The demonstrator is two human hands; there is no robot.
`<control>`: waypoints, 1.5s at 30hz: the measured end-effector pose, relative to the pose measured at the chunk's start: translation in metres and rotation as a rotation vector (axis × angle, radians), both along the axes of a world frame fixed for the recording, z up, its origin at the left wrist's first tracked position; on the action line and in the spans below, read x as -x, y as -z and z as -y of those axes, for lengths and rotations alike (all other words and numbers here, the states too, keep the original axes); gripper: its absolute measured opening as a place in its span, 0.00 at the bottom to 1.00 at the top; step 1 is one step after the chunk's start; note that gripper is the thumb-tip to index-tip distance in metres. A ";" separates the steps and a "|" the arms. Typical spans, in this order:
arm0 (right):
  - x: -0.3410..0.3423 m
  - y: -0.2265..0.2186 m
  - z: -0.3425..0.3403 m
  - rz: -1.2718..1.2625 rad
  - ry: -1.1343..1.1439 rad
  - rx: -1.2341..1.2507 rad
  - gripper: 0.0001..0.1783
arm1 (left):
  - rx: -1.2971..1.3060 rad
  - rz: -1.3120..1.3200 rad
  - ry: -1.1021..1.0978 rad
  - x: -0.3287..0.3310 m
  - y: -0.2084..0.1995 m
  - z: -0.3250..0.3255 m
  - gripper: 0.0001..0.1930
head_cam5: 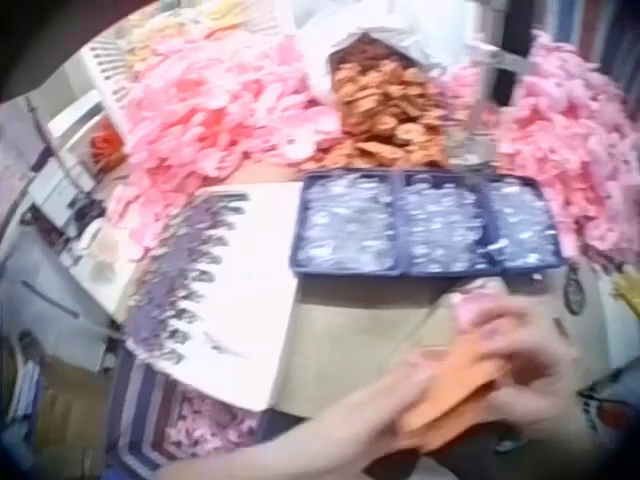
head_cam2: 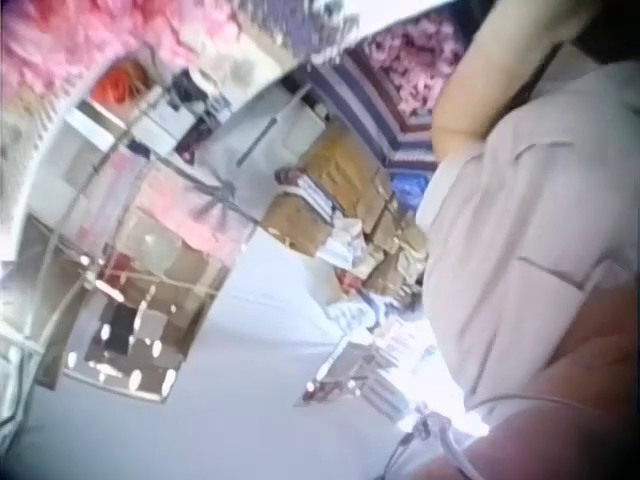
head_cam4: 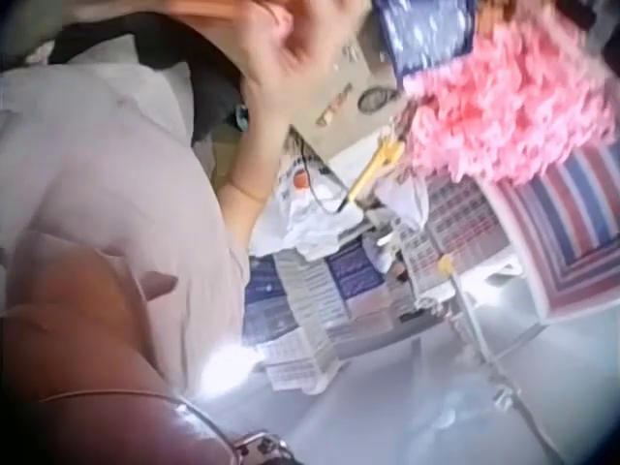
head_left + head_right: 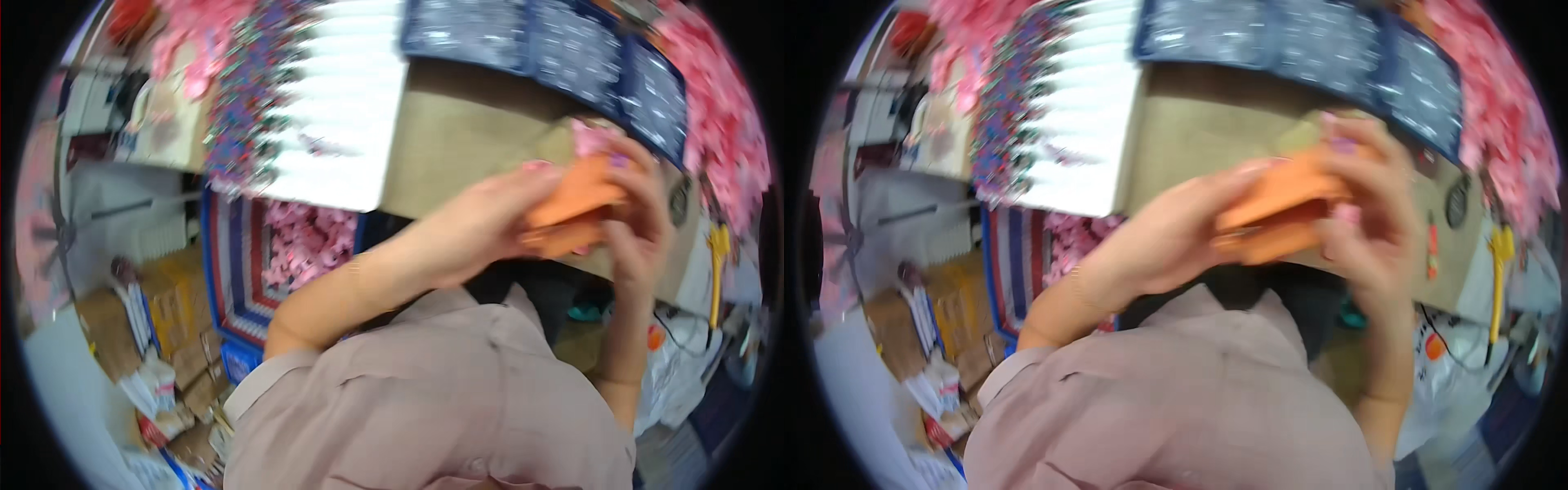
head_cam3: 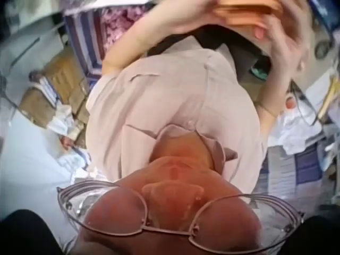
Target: Assembling and soldering electronic components inside a toy horse on a factory assembly line.
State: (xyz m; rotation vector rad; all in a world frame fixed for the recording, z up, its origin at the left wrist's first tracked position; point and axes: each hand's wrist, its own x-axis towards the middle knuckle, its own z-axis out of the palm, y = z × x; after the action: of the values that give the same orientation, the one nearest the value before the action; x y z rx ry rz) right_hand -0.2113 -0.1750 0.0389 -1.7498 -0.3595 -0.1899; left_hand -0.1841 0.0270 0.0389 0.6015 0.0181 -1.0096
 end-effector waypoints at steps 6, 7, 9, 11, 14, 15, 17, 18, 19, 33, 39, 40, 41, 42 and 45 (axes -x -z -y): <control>0.012 0.006 -0.006 0.254 0.208 0.396 0.23 | 0.023 -0.145 0.083 0.012 0.007 -0.006 0.23; 0.012 0.005 -0.007 0.251 0.229 0.402 0.23 | 0.024 -0.144 0.105 0.013 0.004 -0.002 0.23; 0.014 0.004 -0.007 0.410 0.288 0.446 0.21 | -0.091 -0.076 0.078 0.013 -0.003 0.005 0.23; 0.015 -0.004 0.000 0.419 0.258 0.486 0.20 | -0.161 -0.032 0.108 0.013 -0.005 0.007 0.23; 0.020 -0.015 0.008 0.429 0.207 0.557 0.19 | -0.232 0.014 0.130 0.013 -0.011 0.012 0.23; 0.021 -0.015 0.009 0.429 0.190 0.589 0.19 | -0.233 0.016 0.126 0.013 -0.012 0.014 0.24; 0.022 -0.013 0.009 0.431 0.208 0.536 0.18 | -0.197 0.003 0.110 0.015 -0.011 0.016 0.24; 0.022 -0.011 0.008 0.434 0.221 0.485 0.17 | -0.159 -0.009 0.091 0.016 -0.010 0.016 0.24; 0.023 -0.010 0.006 0.433 0.226 0.485 0.17 | -0.160 -0.009 0.096 0.016 -0.009 0.016 0.24; 0.029 -0.012 -0.014 0.268 0.292 0.469 0.21 | -0.158 -0.004 0.096 0.010 -0.006 0.010 0.23; 0.033 -0.002 -0.005 0.120 0.145 -0.216 0.10 | -0.045 0.083 0.322 0.008 -0.015 0.007 0.23; 0.034 0.000 -0.005 -0.011 0.137 -0.387 0.08 | -0.038 0.081 0.313 0.007 -0.019 0.010 0.23; 0.033 -0.005 -0.006 -0.072 0.146 -0.422 0.08 | -0.064 0.083 0.329 0.006 -0.022 0.013 0.22; 0.033 -0.009 -0.007 -0.134 0.155 -0.457 0.09 | -0.091 0.084 0.346 0.006 -0.023 0.015 0.22; 0.034 -0.007 -0.007 -0.157 0.136 -0.486 0.10 | -0.178 0.130 0.312 0.007 -0.027 0.015 0.22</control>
State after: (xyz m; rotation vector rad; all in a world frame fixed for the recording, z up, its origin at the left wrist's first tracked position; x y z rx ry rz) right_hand -0.2448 -0.1685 0.0461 -1.2969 -0.0681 -0.2152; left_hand -0.1910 0.0124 0.0655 0.8503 -0.1046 -1.2770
